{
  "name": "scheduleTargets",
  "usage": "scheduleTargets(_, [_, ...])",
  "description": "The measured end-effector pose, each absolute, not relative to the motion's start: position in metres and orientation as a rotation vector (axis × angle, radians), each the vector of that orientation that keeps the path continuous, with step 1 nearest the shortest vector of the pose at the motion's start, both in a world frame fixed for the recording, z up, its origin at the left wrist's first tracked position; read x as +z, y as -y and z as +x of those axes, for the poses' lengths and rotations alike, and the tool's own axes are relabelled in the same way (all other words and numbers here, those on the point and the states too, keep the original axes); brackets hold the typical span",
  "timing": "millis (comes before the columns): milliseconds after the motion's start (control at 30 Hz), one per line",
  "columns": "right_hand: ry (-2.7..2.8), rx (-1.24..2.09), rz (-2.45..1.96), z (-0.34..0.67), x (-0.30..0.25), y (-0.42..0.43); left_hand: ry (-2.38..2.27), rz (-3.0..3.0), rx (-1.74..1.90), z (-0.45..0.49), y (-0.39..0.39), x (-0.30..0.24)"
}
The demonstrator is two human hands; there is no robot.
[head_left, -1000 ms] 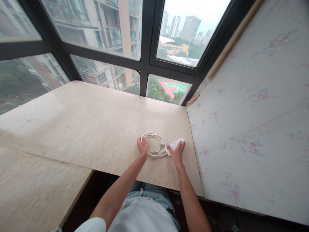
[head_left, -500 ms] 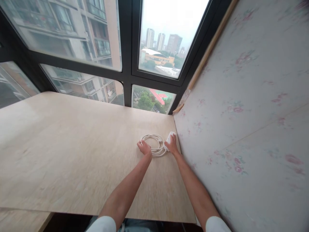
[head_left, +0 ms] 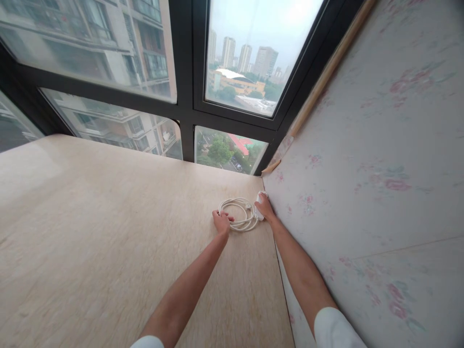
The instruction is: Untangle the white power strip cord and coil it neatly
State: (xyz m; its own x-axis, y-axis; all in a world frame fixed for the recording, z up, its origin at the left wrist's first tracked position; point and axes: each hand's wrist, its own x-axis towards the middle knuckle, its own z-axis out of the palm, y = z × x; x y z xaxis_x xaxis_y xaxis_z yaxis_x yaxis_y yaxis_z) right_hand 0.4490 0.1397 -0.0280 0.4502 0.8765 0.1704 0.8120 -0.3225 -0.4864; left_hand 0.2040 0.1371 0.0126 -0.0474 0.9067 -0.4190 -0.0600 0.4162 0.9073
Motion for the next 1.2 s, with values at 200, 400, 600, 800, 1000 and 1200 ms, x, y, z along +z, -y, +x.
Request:
scheduleTargets(200, [1.44,0.18,-2.194,0.444,-0.018,-0.144,-1.335,1.09,0.726,0.174,-0.136,0.013])
scheduleTargets(400, [1.446,0.166,-2.196,0.439,-0.01,-0.142,-1.398,1.423,0.555,0.158,-0.138,0.025])
scheduleTargets(600, [1.445,0.039,-2.181,0.406,0.007,-0.126,-1.526,1.745,0.38,0.144,-0.152,0.043])
scheduleTargets(800, [1.682,-0.104,-2.076,0.32,0.009,-0.094,-1.05,2.502,0.504,0.153,-0.166,0.042])
scheduleTargets(1000, [1.728,-0.044,-2.129,0.297,-0.001,-0.087,-0.57,2.619,0.483,0.145,-0.176,0.008])
scheduleTargets(1200, [1.761,0.026,-2.177,0.312,0.001,-0.096,-0.523,2.694,0.502,0.126,-0.172,-0.008])
